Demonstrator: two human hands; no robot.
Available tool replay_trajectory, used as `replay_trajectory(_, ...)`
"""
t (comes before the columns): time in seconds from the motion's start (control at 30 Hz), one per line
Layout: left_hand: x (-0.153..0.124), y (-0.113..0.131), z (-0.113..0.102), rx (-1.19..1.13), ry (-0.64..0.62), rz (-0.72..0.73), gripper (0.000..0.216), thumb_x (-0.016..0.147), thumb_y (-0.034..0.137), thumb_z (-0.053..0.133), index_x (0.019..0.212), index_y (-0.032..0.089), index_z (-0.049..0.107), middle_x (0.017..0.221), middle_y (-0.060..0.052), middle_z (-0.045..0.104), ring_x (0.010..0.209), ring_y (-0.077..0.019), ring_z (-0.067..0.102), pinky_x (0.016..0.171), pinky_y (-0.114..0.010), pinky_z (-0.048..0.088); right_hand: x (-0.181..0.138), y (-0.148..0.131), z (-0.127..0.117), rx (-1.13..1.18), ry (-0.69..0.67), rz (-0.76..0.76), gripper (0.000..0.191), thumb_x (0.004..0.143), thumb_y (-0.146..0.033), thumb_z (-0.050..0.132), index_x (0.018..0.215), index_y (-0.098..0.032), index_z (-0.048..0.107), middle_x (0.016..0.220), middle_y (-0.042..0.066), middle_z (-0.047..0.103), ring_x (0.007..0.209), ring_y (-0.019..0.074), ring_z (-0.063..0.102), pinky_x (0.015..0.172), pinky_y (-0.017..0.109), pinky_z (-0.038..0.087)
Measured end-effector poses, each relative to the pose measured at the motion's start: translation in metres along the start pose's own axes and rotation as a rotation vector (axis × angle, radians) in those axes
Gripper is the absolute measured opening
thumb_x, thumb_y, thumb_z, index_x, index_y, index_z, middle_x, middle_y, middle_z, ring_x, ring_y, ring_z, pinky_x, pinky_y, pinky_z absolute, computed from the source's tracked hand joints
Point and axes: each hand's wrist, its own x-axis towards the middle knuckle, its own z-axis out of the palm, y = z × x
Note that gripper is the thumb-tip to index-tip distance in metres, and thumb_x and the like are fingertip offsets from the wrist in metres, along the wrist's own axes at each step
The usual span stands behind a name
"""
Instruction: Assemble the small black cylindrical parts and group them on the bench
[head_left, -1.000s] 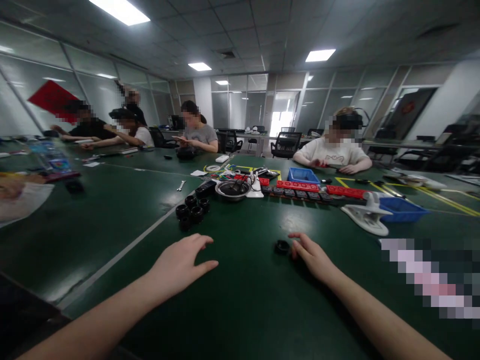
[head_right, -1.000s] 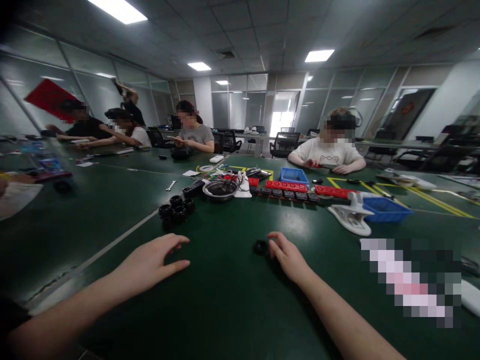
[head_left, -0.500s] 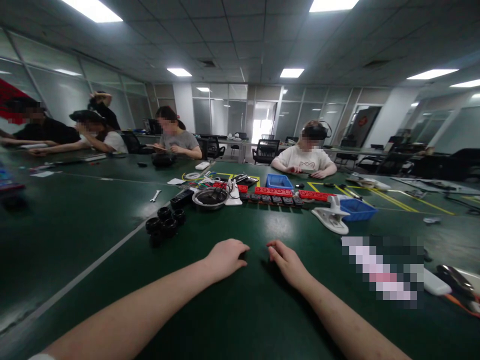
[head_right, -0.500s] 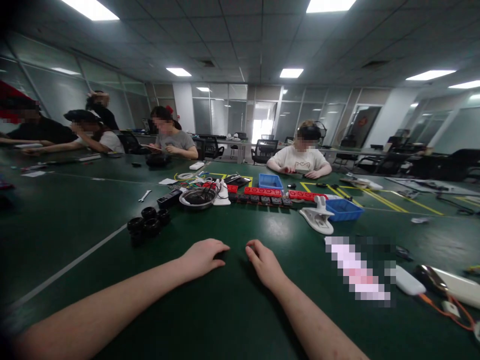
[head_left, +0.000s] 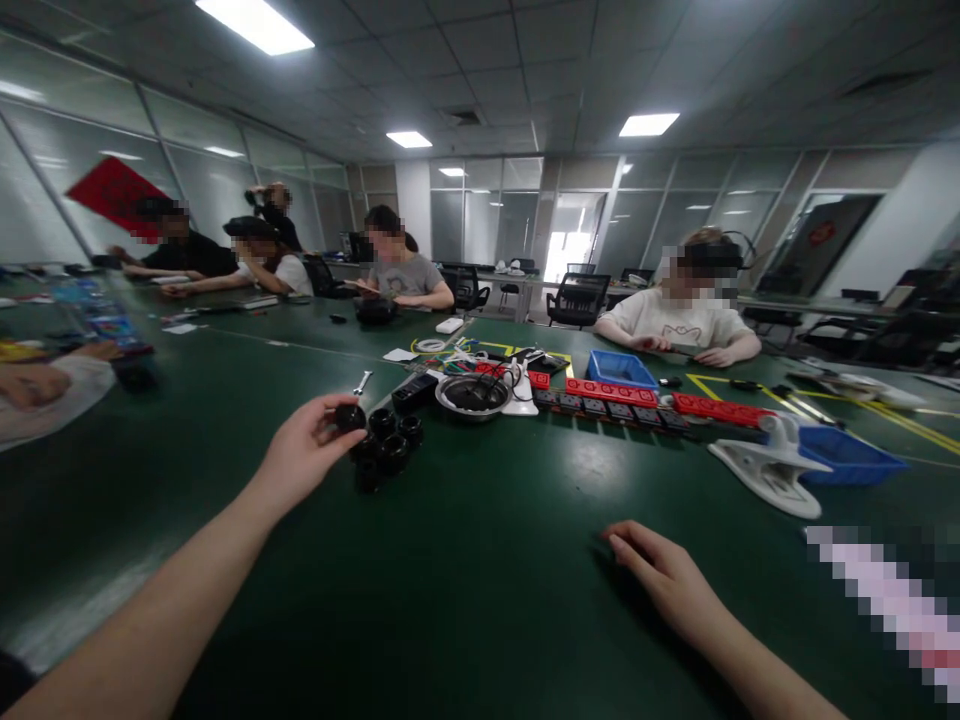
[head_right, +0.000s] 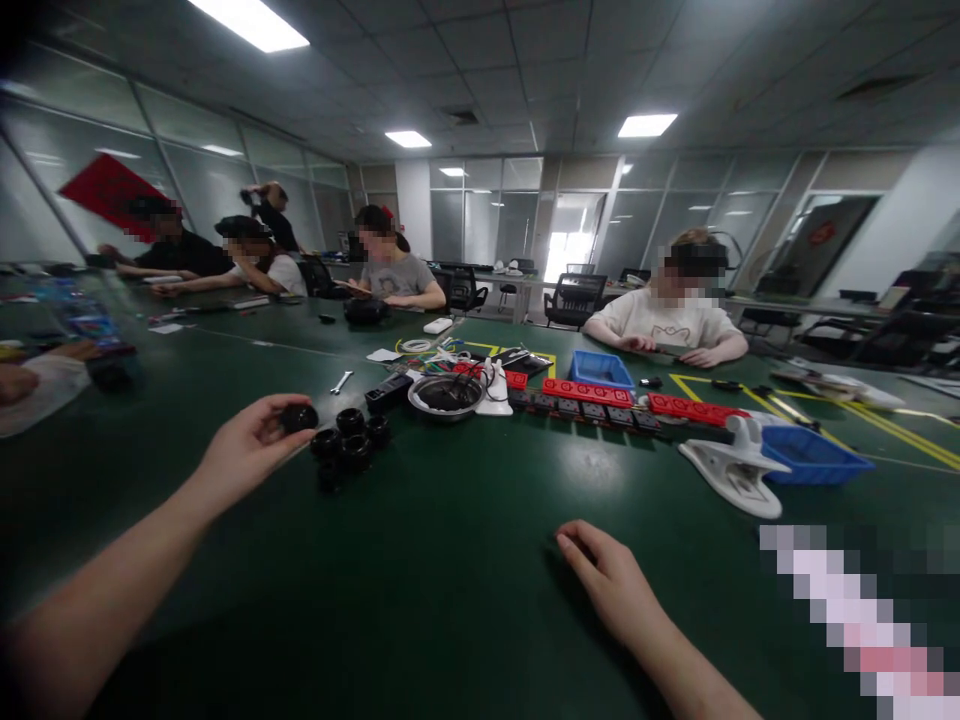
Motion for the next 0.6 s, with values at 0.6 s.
replay_trajectory(0.6, -0.0029, -0.0046, -0.0064, 0.372, -0.299, 0.020, 0.034, 0.074, 0.040, 0.053, 0.102, 0.021, 0.058, 0.101, -0.005, 0.055, 0.095, -0.0235, 0.052, 0.081, -0.036, 0.042, 0.0039, -0.0001, 0.0000, -0.007, -0.004, 0.059, 0.041, 0.075, -0.054, 0.040, 0.086, -0.021, 0.060, 0.083, 0.007, 0.064, 0.077, 0.0229, 0.058, 0.071, 0.033, 0.046)
